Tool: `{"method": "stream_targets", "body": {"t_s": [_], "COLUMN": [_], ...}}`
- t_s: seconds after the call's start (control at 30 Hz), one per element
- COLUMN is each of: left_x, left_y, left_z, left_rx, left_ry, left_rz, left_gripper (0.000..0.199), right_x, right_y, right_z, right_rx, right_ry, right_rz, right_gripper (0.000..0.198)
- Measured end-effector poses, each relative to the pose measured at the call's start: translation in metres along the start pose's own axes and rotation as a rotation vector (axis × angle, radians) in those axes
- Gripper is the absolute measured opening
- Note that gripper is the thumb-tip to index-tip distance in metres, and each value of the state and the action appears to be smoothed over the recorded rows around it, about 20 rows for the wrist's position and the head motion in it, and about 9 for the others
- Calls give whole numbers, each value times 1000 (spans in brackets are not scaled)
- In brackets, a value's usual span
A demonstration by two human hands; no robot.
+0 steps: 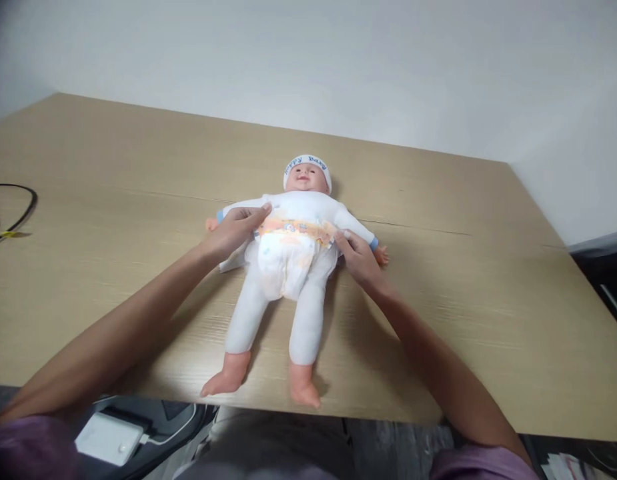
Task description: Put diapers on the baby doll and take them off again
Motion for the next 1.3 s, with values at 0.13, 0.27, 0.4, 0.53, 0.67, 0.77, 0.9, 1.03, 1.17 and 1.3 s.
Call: {"method": "stream_targets", "body": {"t_s": [0.13, 0.27, 0.4, 0.53, 0.67, 0.77, 0.9, 1.03, 1.17, 1.3], "left_x": [47, 105, 115, 99, 92, 90, 87, 85, 85, 86], "left_y": [24, -22, -98, -119, -120, -121, -122, -121, -119, -117], "left_z": [4, 9, 9, 3, 6, 7, 7, 5, 4, 4], "left_rx": [251, 143, -265, -345, -348, -345, -344, -340, -323, -313], "left_ry": [-282, -647, -782, -716, -689, -673, -673, -669, -651, -630], "left_rz": [-443, -647, -795, -918, -971, -979, -981, -971, -938, -906], "left_gripper": [30, 28, 30, 37, 50, 49, 51, 63, 85, 84], "right_x": [-6, -5, 9, 26, 24, 14, -5, -26, -40, -38], "right_y": [22, 22, 28, 36, 33, 34, 36, 15, -11, -19], "right_z": [45, 63, 53, 49, 50, 47, 38, 25, 9, 2], "right_rx": [218, 367, 388, 360, 277, 140, -33, -157, -137, -88], "right_ry": [171, 269, 94, -124, -91, -14, -16, -41, 5, 22], "right_rz": [309, 650, 674, 623, 566, 403, 260, 187, 158, 122], "right_gripper": [37, 26, 26, 37, 44, 49, 55, 58, 56, 53]}}
Point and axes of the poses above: each hand's wrist, its own z-axis away from the middle knuckle, its own y-axis out of the back of the hand, x = y × z, the point moved 9 cm from there along -z, towards the middle knuckle, and after that the axes turned 15 degrees about -y, right-handed, at the moved point
